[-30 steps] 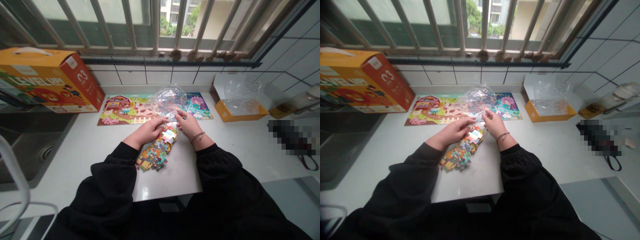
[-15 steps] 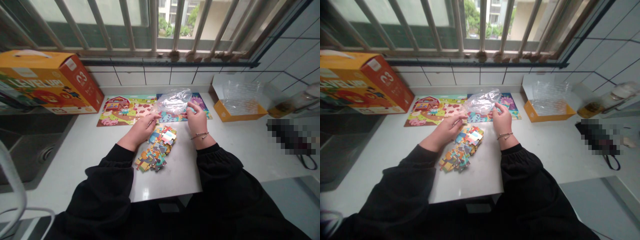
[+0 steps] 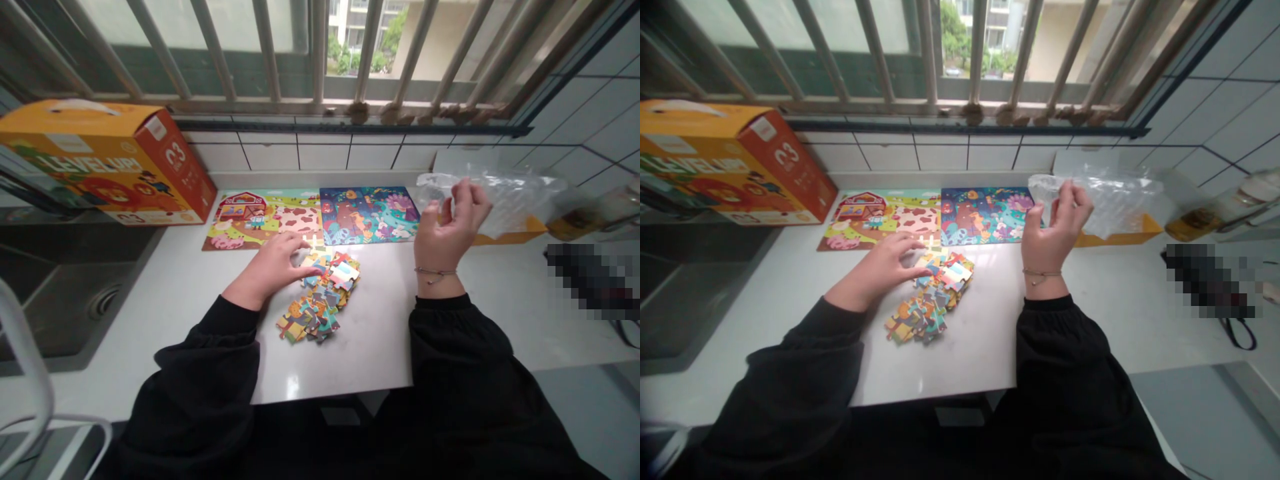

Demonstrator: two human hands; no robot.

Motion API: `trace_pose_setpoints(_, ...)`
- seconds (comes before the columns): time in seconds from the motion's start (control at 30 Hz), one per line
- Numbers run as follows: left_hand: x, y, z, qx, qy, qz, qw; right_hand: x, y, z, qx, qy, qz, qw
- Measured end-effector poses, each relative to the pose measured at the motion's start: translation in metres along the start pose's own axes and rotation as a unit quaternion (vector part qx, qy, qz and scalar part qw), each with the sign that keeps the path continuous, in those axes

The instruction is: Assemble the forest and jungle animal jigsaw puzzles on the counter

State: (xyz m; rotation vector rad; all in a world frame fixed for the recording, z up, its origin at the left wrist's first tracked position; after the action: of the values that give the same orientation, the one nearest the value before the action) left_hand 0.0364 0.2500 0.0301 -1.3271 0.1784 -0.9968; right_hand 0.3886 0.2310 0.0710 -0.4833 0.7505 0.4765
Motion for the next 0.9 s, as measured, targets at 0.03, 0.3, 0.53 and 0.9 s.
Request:
trace_pose_setpoints(0.03,-0.001,0.002,-0.001,-0.011,-0.005,-0.003,1.000,0.004,0.004,0.001,-0.020,0.012,-0.032,0.999)
trace_pose_setpoints(0.3,0.002,0.011,0.002,-0.068,-0.024,-0.029,0.997,-0.030,0.055,-0.036,-0.266,-0.086,-0.026,0.960)
trace_pose_setpoints(0.53,0.026,0.014,-0.019,0.008,-0.036,0.060,0.998,-0.077,0.085,-0.126,-0.482,-0.207,-0.006,0.851)
trace_pose_setpoints(0.9,0.119,0.076,-0.080,-0.003,-0.075,0.173,0.982,-0.067,0.065,-0.121,-0.459,-0.180,-0.156,0.856)
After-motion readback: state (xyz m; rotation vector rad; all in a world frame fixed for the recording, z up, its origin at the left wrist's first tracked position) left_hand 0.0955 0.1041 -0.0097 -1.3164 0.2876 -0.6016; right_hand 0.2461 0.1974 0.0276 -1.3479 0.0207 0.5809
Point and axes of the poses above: each hand's wrist, its own z-axis towards the middle knuckle, its own y-axis out of the palm, x = y × z, the point moved 6 cm from there along z, towards the middle knuckle, and after that the axes turned 9 degrees about y, right-handed, at the moved point
